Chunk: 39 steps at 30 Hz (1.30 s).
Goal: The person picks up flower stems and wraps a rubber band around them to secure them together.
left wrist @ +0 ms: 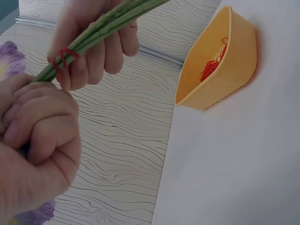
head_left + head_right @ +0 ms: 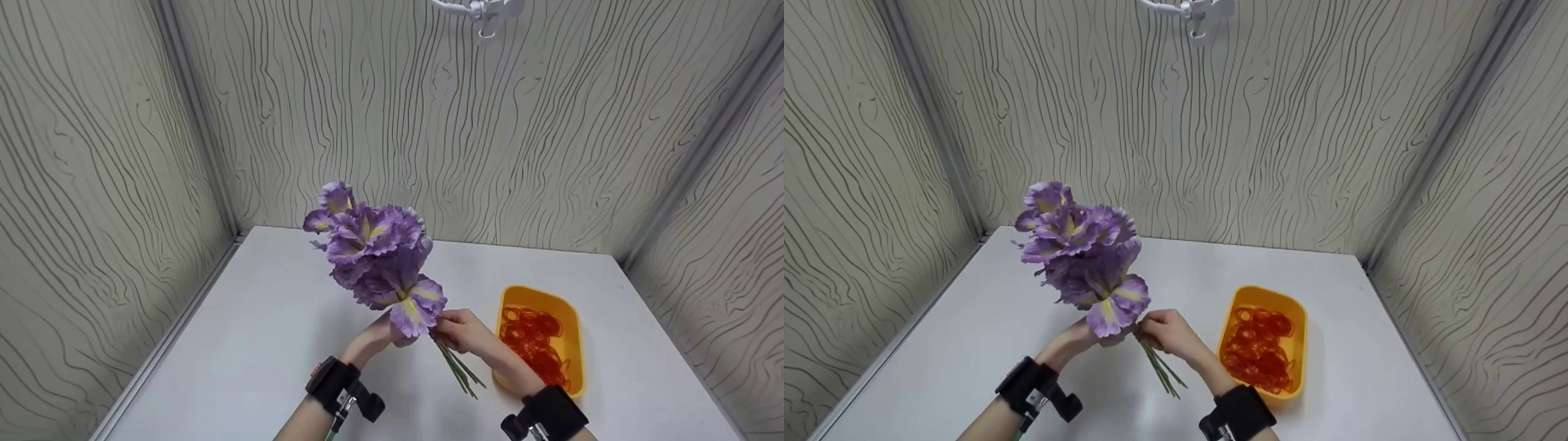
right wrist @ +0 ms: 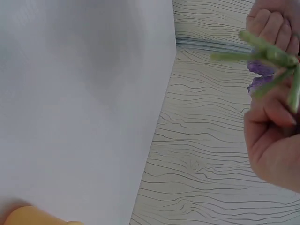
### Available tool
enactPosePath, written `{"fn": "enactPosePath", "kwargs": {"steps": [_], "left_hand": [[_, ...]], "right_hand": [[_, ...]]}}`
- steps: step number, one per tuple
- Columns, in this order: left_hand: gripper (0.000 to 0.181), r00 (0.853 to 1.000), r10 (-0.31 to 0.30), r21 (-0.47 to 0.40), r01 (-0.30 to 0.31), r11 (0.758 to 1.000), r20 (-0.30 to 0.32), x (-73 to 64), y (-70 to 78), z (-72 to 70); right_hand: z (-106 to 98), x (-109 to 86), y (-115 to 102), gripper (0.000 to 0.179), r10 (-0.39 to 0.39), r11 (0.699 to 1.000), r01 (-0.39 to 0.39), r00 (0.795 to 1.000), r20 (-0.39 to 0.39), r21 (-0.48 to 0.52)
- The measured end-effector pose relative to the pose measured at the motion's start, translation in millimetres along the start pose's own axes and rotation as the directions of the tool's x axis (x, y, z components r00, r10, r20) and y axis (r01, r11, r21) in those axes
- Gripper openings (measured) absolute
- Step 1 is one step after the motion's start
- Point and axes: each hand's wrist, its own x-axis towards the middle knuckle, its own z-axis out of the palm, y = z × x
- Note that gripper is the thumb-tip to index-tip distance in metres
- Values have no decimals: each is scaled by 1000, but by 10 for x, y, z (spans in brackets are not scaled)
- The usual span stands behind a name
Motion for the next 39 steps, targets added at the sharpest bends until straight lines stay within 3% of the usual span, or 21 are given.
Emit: {"fn": "enactPosePath", "kwargs": {"steps": [4, 7, 10, 13, 18, 22, 27, 31, 39], "left_hand": [[23, 999, -41, -108, 42, 993, 10, 16, -50, -37], [27, 993, -119, -139, 117, 983, -7, 26, 5, -24], [29, 984, -174, -119, 170, 978, -25, 44, 32, -16], [28, 980, -197, -102, 193, 976, -33, 51, 44, -22], [27, 977, -215, -112, 212, 971, -14, 57, 37, -36], [26, 981, -191, -114, 193, 974, 33, 48, 13, -60], [22, 988, -117, -133, 130, 983, 103, 46, -21, -103], [23, 987, -81, -161, 103, 982, 142, 46, -30, -124], [26, 980, 5, -167, 29, 985, 197, 41, -63, -142]], "right_hand": [[-75, -28, 105, 19, 37, 984, -61, 989, 140, 170], [-109, -52, 170, 14, -5, 948, -67, 975, 223, 311], [-123, -65, 202, 12, -51, 920, -64, 959, 280, 387], [-112, -70, 203, 9, -74, 916, -46, 957, 279, 399], [-60, -94, 203, 9, -54, 945, -17, 977, 208, 326], [-33, -103, 207, 11, -38, 953, -19, 982, 182, 303], [-38, -92, 189, 15, -66, 960, 12, 980, 186, 279], [-42, -99, 168, 25, -63, 964, 11, 980, 189, 266], [-17, -85, 179, 30, -17, 953, -22, 992, 126, 303]]}}
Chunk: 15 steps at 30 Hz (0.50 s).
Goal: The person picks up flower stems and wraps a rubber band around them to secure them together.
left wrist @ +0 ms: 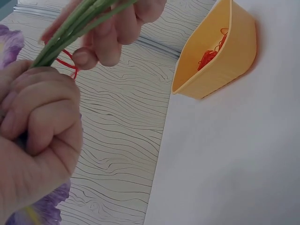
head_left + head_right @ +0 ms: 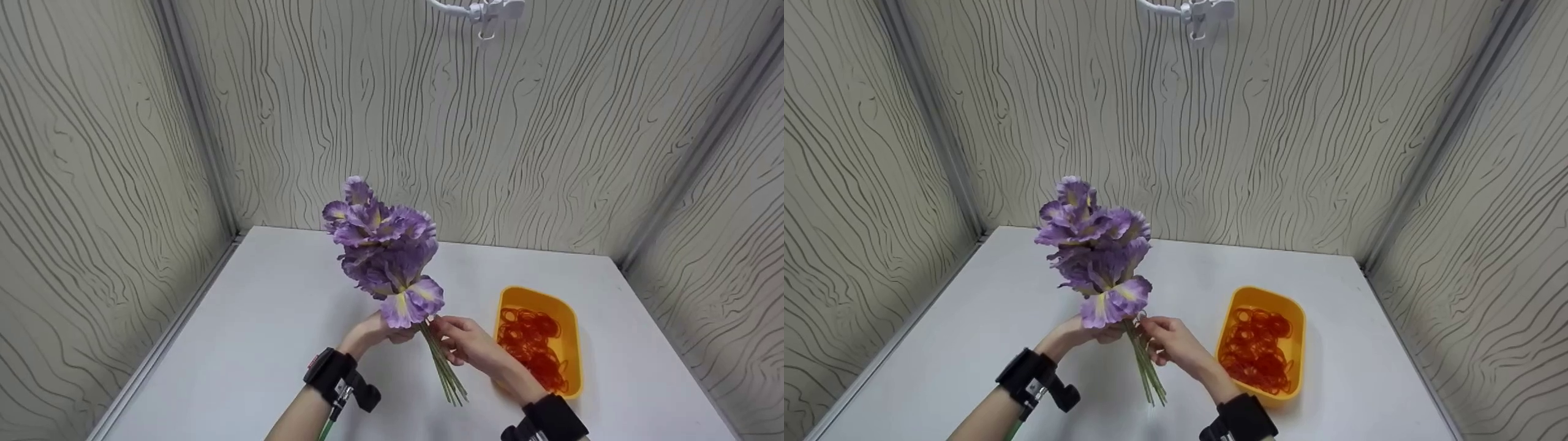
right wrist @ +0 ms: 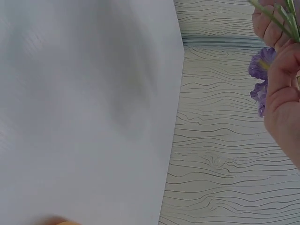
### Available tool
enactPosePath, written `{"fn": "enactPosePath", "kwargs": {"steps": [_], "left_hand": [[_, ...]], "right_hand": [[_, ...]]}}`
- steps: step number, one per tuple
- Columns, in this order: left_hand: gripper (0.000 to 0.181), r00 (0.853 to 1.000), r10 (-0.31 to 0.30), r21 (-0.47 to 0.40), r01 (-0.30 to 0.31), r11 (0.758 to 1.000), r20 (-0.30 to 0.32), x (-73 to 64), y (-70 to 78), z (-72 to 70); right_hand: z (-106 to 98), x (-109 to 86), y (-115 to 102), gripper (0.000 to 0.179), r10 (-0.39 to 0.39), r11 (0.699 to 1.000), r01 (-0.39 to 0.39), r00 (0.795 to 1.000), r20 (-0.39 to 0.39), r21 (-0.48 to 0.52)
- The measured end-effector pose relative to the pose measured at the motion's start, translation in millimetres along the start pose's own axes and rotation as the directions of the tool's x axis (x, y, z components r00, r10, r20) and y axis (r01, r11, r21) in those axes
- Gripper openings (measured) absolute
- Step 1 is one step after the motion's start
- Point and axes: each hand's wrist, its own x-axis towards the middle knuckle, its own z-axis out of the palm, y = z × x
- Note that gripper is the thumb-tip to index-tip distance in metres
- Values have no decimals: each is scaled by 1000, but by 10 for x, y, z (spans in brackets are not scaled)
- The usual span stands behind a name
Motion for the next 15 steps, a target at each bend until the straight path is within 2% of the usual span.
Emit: {"fn": "enactPosePath", "kwargs": {"steps": [4, 8, 12, 15], "left_hand": [[27, 1000, -16, -13, 16, 1000, 9, 9, 12, -1], [25, 1000, -10, -12, 11, 1000, 14, -6, 23, -8], [23, 1000, 5, -33, -4, 999, 14, -25, 60, -31], [22, 1000, 7, -44, -7, 999, 1, -35, 92, -42]], "right_hand": [[9, 30, 9, 24, -64, 998, 65, 996, -66, 17], [-29, 24, 13, 13, -154, 983, 166, 979, -132, 83], [-100, -12, -4, 16, -177, 971, 188, 981, -78, 150], [-148, -36, -11, 19, -166, 977, 170, 985, -43, 125]]}}
